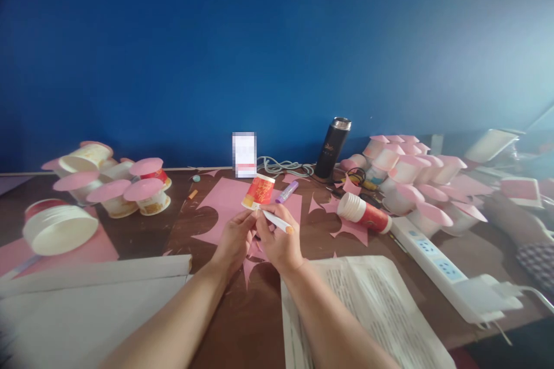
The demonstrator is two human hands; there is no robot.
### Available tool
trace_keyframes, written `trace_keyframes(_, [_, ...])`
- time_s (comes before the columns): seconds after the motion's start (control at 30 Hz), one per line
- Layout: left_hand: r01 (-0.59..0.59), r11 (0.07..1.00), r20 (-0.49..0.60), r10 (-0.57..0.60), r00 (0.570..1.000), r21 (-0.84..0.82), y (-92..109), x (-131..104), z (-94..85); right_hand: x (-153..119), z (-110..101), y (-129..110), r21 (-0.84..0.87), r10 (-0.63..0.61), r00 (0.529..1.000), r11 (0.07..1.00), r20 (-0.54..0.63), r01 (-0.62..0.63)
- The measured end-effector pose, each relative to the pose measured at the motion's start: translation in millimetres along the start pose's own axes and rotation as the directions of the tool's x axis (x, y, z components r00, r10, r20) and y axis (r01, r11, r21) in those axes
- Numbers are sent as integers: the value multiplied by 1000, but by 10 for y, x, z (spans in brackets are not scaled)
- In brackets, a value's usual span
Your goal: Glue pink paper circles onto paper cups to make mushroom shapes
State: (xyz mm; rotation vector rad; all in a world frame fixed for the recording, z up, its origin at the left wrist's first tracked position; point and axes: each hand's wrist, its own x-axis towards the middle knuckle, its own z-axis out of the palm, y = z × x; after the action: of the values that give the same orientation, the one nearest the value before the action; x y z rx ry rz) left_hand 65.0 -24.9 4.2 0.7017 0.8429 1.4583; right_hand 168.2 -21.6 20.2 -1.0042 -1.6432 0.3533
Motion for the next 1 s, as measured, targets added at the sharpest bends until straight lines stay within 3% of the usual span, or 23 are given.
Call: trace_keyframes(1.0, [-26,992,1,26,1000,-120,-48,37,-10,8,14,15,-25,10,1000,1000,6,-10])
